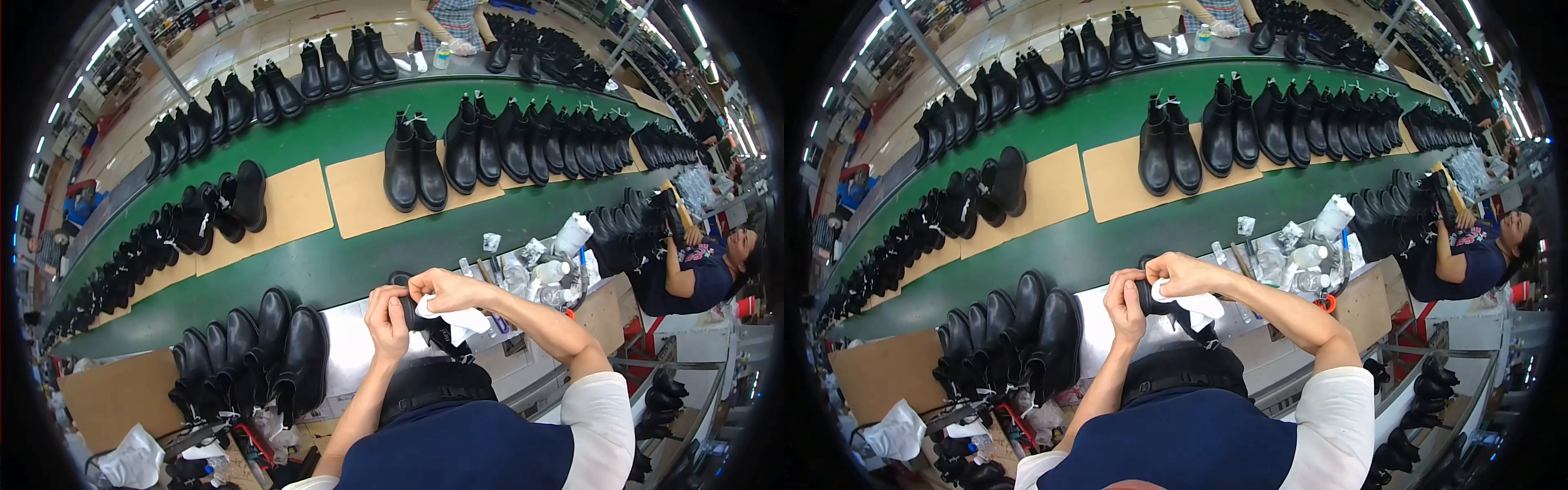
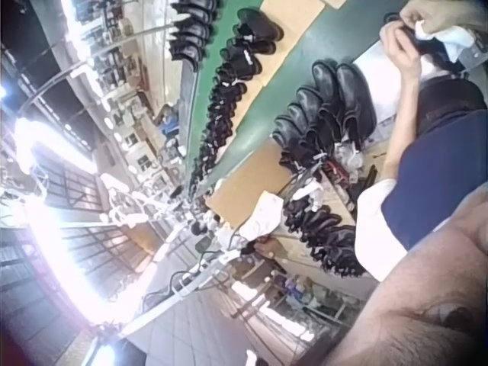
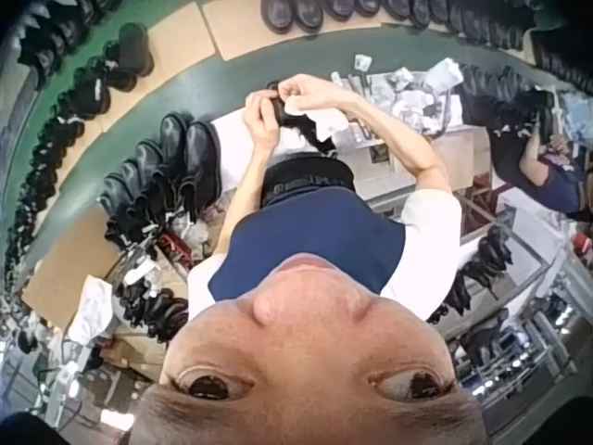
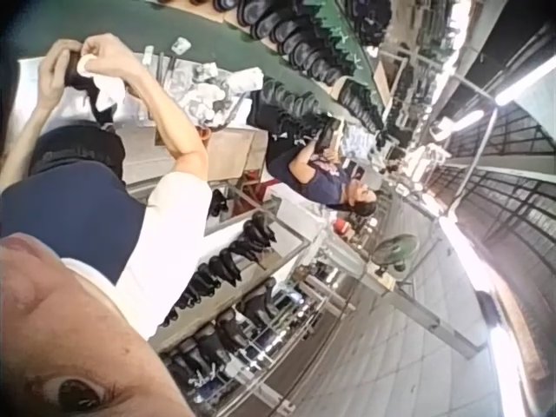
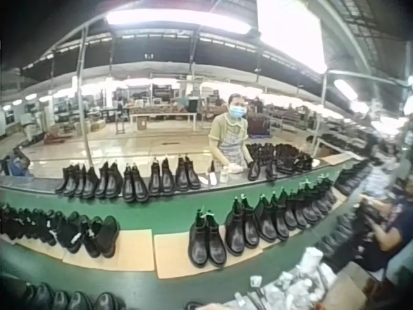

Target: Cleaning and inspecting black leather Chelsea boots on a factory assembly line.

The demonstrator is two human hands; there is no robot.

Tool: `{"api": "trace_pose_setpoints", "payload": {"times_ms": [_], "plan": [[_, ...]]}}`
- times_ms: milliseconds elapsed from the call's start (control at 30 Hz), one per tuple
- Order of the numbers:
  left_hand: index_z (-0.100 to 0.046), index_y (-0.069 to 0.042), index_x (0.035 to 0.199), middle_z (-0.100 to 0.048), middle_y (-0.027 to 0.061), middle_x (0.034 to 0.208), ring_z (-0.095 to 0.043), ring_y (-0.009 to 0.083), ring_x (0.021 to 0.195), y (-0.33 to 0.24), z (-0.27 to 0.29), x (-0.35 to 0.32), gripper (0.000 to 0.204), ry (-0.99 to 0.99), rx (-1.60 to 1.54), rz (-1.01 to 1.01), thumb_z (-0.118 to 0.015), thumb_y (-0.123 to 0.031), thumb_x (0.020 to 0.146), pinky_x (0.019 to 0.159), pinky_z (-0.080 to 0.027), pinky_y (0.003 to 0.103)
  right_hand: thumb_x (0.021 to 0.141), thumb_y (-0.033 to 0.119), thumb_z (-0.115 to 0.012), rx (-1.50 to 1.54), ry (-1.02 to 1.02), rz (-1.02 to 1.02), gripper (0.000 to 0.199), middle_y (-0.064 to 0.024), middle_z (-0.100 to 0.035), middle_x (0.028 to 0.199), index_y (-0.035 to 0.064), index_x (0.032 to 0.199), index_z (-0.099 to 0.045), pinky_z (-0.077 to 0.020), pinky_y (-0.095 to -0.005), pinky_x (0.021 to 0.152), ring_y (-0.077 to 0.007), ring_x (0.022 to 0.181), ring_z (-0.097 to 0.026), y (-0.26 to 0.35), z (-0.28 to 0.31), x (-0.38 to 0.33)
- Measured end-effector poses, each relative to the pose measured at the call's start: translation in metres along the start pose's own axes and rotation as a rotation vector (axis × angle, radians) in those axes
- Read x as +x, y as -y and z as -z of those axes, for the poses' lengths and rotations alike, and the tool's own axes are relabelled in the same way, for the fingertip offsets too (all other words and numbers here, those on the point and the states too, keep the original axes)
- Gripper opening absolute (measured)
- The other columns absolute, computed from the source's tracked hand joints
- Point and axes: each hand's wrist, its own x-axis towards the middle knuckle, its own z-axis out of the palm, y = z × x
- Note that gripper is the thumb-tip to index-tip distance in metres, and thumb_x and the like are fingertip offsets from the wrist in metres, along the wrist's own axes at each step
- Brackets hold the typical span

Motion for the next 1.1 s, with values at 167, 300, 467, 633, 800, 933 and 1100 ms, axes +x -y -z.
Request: {"api": "trace_pose_setpoints", "payload": {"times_ms": [167,300,467,633,800,933,1100], "plan": [[-0.059,0.003,0.083,-0.061,0.0157,0.083,-0.056,0.0298,0.079,0.001,-0.001,0.005,0.018,-0.001,-0.009,-0.007,-0.045,-0.007,0.088,0.075,-0.044,0.036,0.067,0.004,-0.052,0.113,-0.045,0.002,0.012,0.0006,-0.053,0.064,-0.0008,0.076,-0.056,-0.0372,-0.0249,0.052,-0.007,0.061,-0.046,-0.006,0.003,0.007],[-0.058,0.004,0.084,-0.061,0.0144,0.085,-0.056,0.0263,0.079,0.001,0.0,0.008,0.02,0.022,0.028,-0.042,-0.042,-0.006,0.088,0.075,-0.043,0.034,0.07,0.002,-0.054,0.077,0.004,0.015,0.007,0.0063,-0.045,0.063,0.0044,0.072,-0.047,-0.0297,-0.0199,0.048,-0.0025,0.057,-0.039,-0.002,0.003,0.002],[-0.059,0.004,0.083,-0.062,0.0143,0.085,-0.057,0.0264,0.081,0.001,0.001,0.007,0.021,0.013,0.023,-0.046,-0.042,-0.008,0.089,0.076,-0.043,0.033,0.069,-0.001,-0.05,0.149,-0.062,-0.071,0.006,0.0066,-0.046,0.063,0.0039,0.072,-0.048,-0.0282,-0.0195,0.047,-0.0009,0.056,-0.039,0.002,0.002,0.004],[-0.059,0.004,0.084,-0.063,0.0141,0.085,-0.057,0.0262,0.082,0.002,0.001,0.004,0.022,0.017,0.013,-0.026,-0.042,-0.008,0.089,0.077,-0.043,0.033,0.069,0.002,-0.05,0.238,-0.123,-0.053,0.007,0.0062,-0.047,0.063,0.004,0.075,-0.049,-0.0283,-0.0198,0.047,-0.001,0.055,-0.039,-0.01,0.002,0.005],[-0.059,0.004,0.084,-0.063,0.0142,0.086,-0.057,0.026,0.083,0.002,0.002,0.003,0.022,0.028,0.007,-0.02,-0.042,-0.009,0.089,0.078,-0.043,0.033,0.068,0.007,-0.052,0.303,-0.001,-0.064,0.01,0.0059,-0.048,0.064,0.0033,0.077,-0.05,-0.0287,-0.0196,0.048,-0.0013,0.055,-0.04,-0.008,0.007,0.001],[-0.059,0.004,0.084,-0.063,0.0144,0.086,-0.057,0.026,0.082,0.003,0.001,0.003,0.022,0.016,0.011,-0.035,-0.042,-0.008,0.089,0.077,-0.043,0.033,0.068,0.009,-0.054,0.275,0.055,-0.057,0.011,0.0066,-0.047,0.063,0.004,0.075,-0.049,-0.0281,-0.0193,0.048,-0.0011,0.055,-0.039,0.001,0.007,0.002],[-0.059,0.004,0.084,-0.063,0.0144,0.086,-0.057,0.0263,0.082,0.003,-0.001,0.004,0.021,0.012,0.029,-0.03,-0.043,-0.009,0.089,0.077,-0.043,0.034,0.068,0.009,-0.054,0.151,0.058,-0.1,0.008,0.0071,-0.045,0.062,0.005,0.072,-0.048,-0.0273,-0.0198,0.048,-0.0017,0.055,-0.038,0.002,0.009,0.007]]}}
